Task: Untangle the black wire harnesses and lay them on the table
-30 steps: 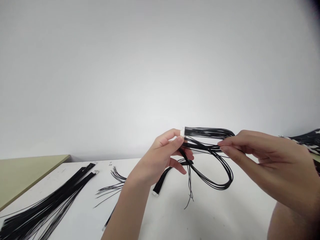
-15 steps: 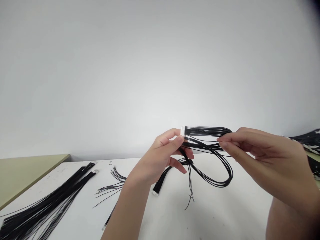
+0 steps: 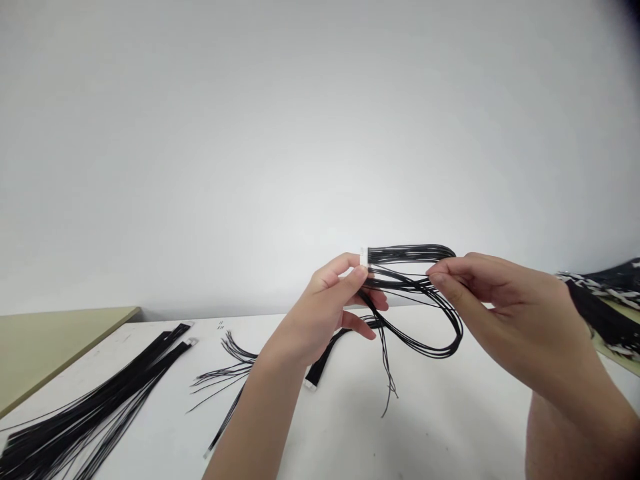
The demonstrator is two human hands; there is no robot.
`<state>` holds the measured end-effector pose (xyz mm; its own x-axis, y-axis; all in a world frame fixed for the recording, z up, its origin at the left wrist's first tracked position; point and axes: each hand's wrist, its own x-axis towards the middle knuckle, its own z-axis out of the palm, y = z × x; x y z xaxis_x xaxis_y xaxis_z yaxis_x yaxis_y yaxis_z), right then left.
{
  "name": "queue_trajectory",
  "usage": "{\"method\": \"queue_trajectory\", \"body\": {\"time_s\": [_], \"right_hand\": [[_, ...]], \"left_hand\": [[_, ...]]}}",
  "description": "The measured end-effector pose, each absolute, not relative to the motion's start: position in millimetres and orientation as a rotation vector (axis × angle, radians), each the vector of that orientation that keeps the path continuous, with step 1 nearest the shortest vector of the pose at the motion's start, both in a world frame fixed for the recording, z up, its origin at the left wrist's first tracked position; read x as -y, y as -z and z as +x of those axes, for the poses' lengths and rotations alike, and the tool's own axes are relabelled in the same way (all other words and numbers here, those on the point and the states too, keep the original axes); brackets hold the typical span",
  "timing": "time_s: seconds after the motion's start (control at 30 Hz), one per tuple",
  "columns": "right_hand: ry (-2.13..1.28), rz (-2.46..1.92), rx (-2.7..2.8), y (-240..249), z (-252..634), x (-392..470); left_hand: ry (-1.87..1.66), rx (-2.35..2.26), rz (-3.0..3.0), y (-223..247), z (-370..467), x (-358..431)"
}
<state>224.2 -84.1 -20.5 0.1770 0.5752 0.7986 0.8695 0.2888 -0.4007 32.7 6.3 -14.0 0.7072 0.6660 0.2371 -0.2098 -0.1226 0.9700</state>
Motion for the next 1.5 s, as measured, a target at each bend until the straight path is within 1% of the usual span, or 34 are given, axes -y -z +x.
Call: {"method": "queue_trajectory", "body": {"time_s": [0.3, 0.83, 1.07, 1.5], "right_hand": [[0.265, -1.322, 1.407, 26.3, 226.7, 77.9], [0.256, -1.261, 1.398, 26.1, 224.8, 78.8], [0.274, -1.316, 1.434, 23.4, 222.0, 77.4], [0.159, -1.317, 1.467, 23.8, 222.0, 76.7]], "left_hand": [[-0.773, -0.369, 1.510, 14.6, 33.6, -6.6], [-0.740, -0.351, 1.462, 13.8, 33.1, -6.5], [-0.742, -0.373, 1.477, 13.7, 33.2, -6.3], [-0.712, -0.381, 1.423, 13.6, 33.2, -9.3]]}}
